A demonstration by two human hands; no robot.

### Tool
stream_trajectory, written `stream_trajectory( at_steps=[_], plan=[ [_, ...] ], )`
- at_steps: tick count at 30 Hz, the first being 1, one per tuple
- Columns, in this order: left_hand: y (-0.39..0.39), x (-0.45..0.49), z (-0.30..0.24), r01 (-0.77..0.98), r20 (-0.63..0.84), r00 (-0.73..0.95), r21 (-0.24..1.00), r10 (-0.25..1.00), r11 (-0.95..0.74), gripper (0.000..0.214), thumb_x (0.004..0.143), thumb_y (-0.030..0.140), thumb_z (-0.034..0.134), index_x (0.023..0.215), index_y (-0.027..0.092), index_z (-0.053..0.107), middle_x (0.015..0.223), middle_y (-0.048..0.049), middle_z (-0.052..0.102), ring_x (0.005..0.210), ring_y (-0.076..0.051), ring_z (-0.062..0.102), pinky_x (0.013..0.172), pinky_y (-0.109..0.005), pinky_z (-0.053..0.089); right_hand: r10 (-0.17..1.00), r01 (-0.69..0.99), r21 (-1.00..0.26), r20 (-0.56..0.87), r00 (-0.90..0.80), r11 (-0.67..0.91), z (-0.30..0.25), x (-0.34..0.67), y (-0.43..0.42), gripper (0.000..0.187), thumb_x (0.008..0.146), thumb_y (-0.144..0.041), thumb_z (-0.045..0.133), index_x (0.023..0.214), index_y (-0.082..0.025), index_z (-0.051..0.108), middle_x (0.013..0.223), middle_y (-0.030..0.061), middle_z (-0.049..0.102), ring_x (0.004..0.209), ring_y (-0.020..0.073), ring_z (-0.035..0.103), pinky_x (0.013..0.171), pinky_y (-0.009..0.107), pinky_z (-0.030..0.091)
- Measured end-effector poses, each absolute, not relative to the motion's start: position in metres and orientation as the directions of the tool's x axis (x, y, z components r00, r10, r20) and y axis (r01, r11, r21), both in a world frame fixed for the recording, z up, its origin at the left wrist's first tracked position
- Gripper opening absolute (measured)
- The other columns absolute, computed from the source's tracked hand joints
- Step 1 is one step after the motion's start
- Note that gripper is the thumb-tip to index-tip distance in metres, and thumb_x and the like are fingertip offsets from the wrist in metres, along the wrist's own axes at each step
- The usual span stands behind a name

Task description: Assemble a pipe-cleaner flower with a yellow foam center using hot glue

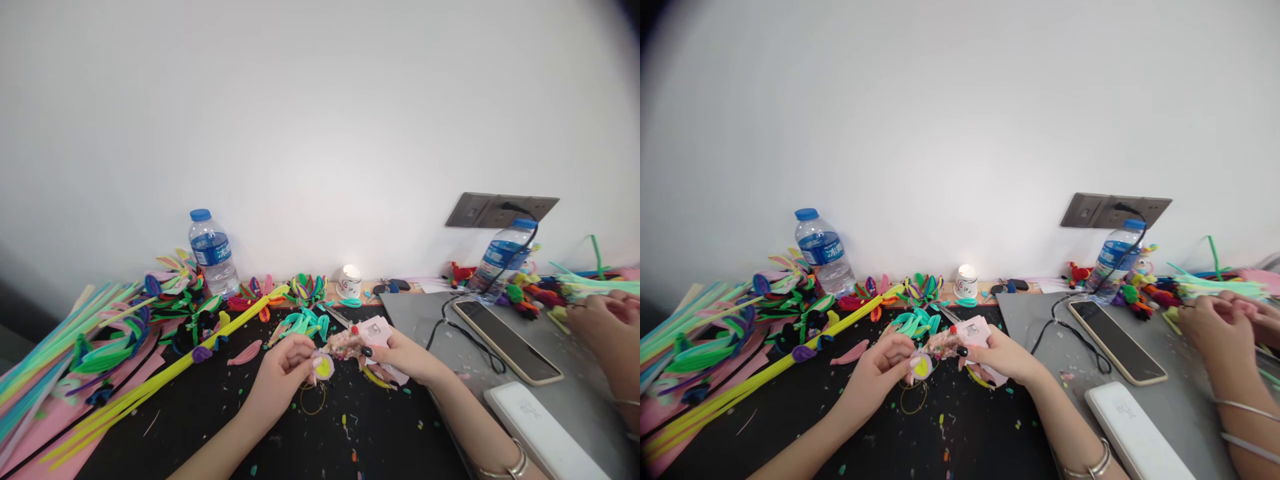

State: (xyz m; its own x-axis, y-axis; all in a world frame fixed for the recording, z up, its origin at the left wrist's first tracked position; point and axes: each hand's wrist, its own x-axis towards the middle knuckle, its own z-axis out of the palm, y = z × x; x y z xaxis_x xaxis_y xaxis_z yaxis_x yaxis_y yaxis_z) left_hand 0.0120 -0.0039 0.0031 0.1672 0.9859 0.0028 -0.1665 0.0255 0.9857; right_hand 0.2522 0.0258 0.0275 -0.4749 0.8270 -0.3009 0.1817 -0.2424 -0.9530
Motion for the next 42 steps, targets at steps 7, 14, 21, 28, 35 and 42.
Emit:
stream_trajectory(
  at_steps=[7, 14, 21, 28, 35, 42],
  plan=[
    [-0.004, 0.011, 0.002, -0.158, 0.006, 0.163, 0.987, 0.987, 0.020, 0.020, 0.068, 0.026, 0.072, 0.081, 0.018, 0.060, 0.068, -0.0005, 0.068, 0.052, -0.013, 0.061, 0.055, -0.027, 0.051, 0.828, 0.191, -0.951, -0.305, -0.471, -0.242, 0.026, 0.253, 0.026, 0.050, 0.066, -0.059, 0.072, 0.076, -0.011, 0.061, 0.051, -0.0034, 0.053, 0.037, 0.0046, 0.041, 0.036, 0.016, 0.032],
    [-0.004, 0.012, 0.003, -0.166, 0.010, 0.159, 0.986, 0.987, 0.017, 0.019, 0.067, 0.025, 0.073, 0.079, 0.017, 0.061, 0.068, -0.0004, 0.067, 0.050, -0.012, 0.060, 0.054, -0.026, 0.051, 0.818, 0.218, -0.948, -0.313, -0.482, -0.234, 0.025, 0.254, 0.027, 0.050, 0.069, -0.060, 0.069, 0.076, -0.011, 0.063, 0.048, -0.0037, 0.051, 0.037, 0.0054, 0.041, 0.036, 0.017, 0.032],
    [-0.004, 0.010, 0.002, -0.138, 0.007, 0.151, 0.990, 0.988, 0.014, 0.017, 0.068, 0.026, 0.072, 0.080, 0.017, 0.062, 0.069, -0.0014, 0.069, 0.052, -0.013, 0.061, 0.054, -0.027, 0.052, 0.818, 0.207, -0.950, -0.308, -0.485, -0.235, 0.025, 0.254, 0.027, 0.046, 0.071, -0.057, 0.069, 0.077, -0.012, 0.062, 0.051, -0.0038, 0.052, 0.039, 0.0052, 0.040, 0.036, 0.016, 0.031],
    [-0.003, 0.012, 0.006, -0.140, 0.023, 0.117, 0.990, 0.993, -0.007, 0.016, 0.069, 0.028, 0.071, 0.078, 0.018, 0.063, 0.066, -0.0006, 0.068, 0.050, -0.013, 0.061, 0.054, -0.027, 0.053, 0.840, 0.206, -0.956, -0.285, -0.462, -0.211, 0.022, 0.261, 0.030, 0.044, 0.073, -0.054, 0.069, 0.086, -0.012, 0.063, 0.054, -0.0030, 0.054, 0.040, 0.0056, 0.041, 0.038, 0.017, 0.032],
    [-0.004, 0.011, 0.009, -0.128, 0.033, 0.075, 0.992, 0.997, -0.023, 0.016, 0.068, 0.028, 0.072, 0.075, 0.017, 0.064, 0.065, -0.0009, 0.067, 0.050, -0.013, 0.061, 0.054, -0.027, 0.052, 0.945, 0.272, -0.959, -0.165, -0.284, -0.086, 0.029, 0.264, 0.037, 0.033, 0.078, -0.046, 0.064, 0.084, -0.014, 0.060, 0.054, -0.0025, 0.053, 0.040, 0.0077, 0.044, 0.038, 0.018, 0.033],
    [-0.003, 0.009, 0.009, -0.112, 0.033, 0.049, 0.993, 0.998, -0.027, 0.014, 0.069, 0.027, 0.072, 0.076, 0.017, 0.065, 0.068, -0.0008, 0.069, 0.053, -0.012, 0.061, 0.056, -0.025, 0.052, 0.997, 0.544, -0.838, 0.075, 0.033, 0.045, 0.040, 0.274, 0.041, 0.023, 0.075, -0.037, 0.057, 0.064, -0.018, 0.051, 0.048, -0.0022, 0.049, 0.043, 0.0109, 0.043, 0.043, 0.023, 0.033]
  ],
)
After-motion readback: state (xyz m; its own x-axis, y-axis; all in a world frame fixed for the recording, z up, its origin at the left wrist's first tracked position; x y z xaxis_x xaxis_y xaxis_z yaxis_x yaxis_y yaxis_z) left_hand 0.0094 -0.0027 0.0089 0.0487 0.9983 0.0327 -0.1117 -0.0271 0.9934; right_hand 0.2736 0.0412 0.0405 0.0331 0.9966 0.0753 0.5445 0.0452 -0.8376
